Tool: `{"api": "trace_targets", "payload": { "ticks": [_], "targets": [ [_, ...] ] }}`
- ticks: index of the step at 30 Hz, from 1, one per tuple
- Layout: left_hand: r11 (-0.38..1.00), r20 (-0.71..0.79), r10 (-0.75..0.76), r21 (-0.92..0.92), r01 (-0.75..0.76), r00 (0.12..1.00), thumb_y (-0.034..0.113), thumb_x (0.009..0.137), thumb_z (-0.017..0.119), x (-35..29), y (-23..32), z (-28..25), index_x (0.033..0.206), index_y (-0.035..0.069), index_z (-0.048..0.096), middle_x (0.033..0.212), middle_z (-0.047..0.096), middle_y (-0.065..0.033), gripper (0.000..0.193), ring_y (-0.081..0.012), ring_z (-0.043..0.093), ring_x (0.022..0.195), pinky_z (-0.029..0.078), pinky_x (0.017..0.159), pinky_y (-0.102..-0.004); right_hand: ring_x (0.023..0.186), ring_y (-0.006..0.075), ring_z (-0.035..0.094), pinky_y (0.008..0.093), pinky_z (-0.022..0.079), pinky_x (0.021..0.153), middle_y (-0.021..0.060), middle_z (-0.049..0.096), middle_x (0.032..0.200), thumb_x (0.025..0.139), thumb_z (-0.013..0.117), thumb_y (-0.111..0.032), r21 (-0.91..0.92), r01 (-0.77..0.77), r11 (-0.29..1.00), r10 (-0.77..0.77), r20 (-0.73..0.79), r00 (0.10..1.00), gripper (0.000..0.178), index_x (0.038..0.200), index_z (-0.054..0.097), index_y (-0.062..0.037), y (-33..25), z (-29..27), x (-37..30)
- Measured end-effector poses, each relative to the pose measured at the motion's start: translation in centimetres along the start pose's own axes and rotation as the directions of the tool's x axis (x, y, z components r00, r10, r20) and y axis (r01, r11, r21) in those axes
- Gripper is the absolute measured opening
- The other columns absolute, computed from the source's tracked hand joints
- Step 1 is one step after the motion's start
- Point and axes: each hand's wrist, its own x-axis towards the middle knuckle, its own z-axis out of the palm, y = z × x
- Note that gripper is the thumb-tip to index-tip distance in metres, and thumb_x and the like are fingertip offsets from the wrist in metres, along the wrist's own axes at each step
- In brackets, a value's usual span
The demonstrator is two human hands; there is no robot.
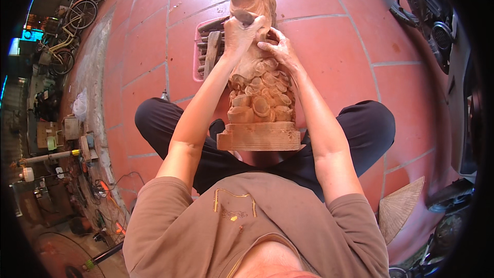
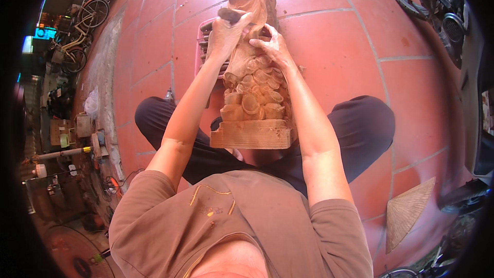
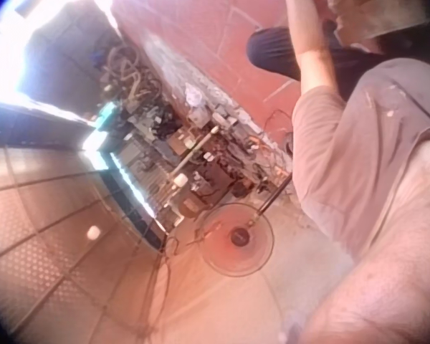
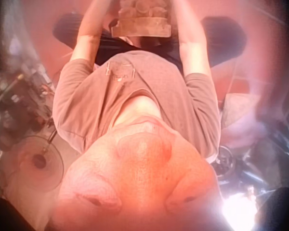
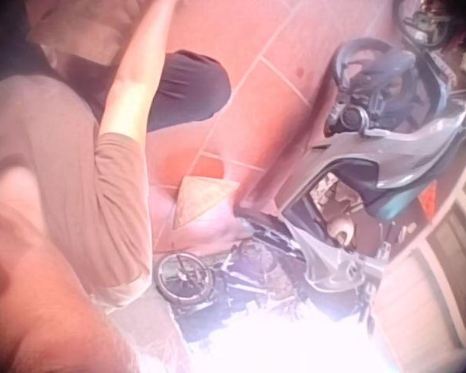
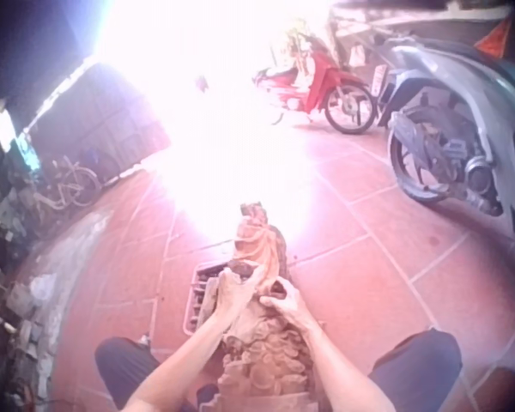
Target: The person sits cross-legged on a tiled floor and carves a wooden sculpture using a chisel and mallet. They repeatedly strike the chisel to shape the upper portion of the figure, occasionally rotating the piece to access different angles.
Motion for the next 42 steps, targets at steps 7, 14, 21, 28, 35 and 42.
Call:
{"api": "trace_targets", "payload": {
  "ticks": [7,14,21,28,35,42],
  "targets": [
    [0.94,-0.02,0.07,0.336,-0.059,0.997,0.027,0.082,0.078,-1.0,0.7,-0.1,0.088,0.005,0.077,0.072,0.074,-0.0072,0.023,-0.0154,0.07,0.065,0.055,0.064,-0.0303,0.134,0.0288,0.051,0.0393,0.043,0.111,0.022,0.049,0.147,0.081,0.084,-0.023,-0.042,-0.022,0.999,0.024,0.049,0.999,0.089,0.151,0.036,0.0037,-1.9,-0.2,-1.0],
    [0.995,0.004,-0.077,0.066,0.076,0.997,0.027,0.088,0.074,-0.5,1.5,-1.1,0.087,0.007,0.078,0.067,0.072,-0.0054,0.021,-0.0063,0.066,0.06,0.049,0.055,-0.0234,0.135,0.0263,0.049,0.0392,0.042,0.111,0.0189,0.048,0.148,0.086,0.08,-0.018,0.063,-0.049,0.997,0.045,0.071,0.996,0.081,0.15,0.036,0.0052,-2.2,0.0,-1.3],
    [0.985,-0.092,0.109,0.145,-0.095,0.99,0.021,0.082,0.077,-2.6,-0.1,-0.3,0.08,0.002,0.075,0.066,0.071,-0.0076,0.019,-0.0138,0.069,0.061,0.053,0.061,-0.029,0.137,0.0243,0.046,0.0378,0.04,0.114,0.0169,0.046,0.15,0.088,0.077,-0.014,0.161,-0.021,0.987,-0.01,0.187,0.982,0.078,0.152,0.034,0.0022,-1.0,-0.6,-0.8],
    [0.991,-0.071,-0.116,-0.078,0.11,0.991,0.017,0.087,0.075,-2.6,0.6,-1.7,0.084,0.001,0.075,0.066,0.07,-0.0027,0.016,-0.0069,0.063,0.058,0.049,0.054,-0.0246,0.138,0.0245,0.045,0.0368,0.038,0.115,0.0172,0.044,0.151,0.09,0.074,-0.011,0.075,-0.002,0.997,-0.009,0.147,0.989,0.075,0.152,0.034,0.0019,-1.8,-0.2,-1.2],
    [0.988,-0.068,-0.005,0.156,0.016,0.998,0.019,0.083,0.076,-3.5,0.9,-2.0,0.081,0.001,0.075,0.069,0.073,-0.0067,0.018,-0.0125,0.068,0.062,0.053,0.061,-0.0298,0.142,0.0277,0.041,0.0408,0.035,0.117,0.0187,0.044,0.152,0.087,0.077,-0.022,-0.046,0.049,0.998,-0.046,0.059,0.997,0.08,0.152,0.036,0.0007,-0.7,-0.3,-0.9],
    [0.983,-0.007,-0.174,-0.056,0.173,0.985,0.019,0.09,0.074,-4.2,2.3,-9.7,0.087,0.0,0.074,0.068,0.067,-0.0007,0.019,-0.0056,0.06,0.058,0.048,0.053,-0.0226,0.123,0.0366,0.056,0.0435,0.045,0.106,0.0174,0.054,0.143,0.077,0.079,-0.035,-0.787,0.236,0.57,-0.438,-0.049,0.897,0.054,0.12,0.066,-0.0054,-2.1,1.4,0.0]
  ]
}}
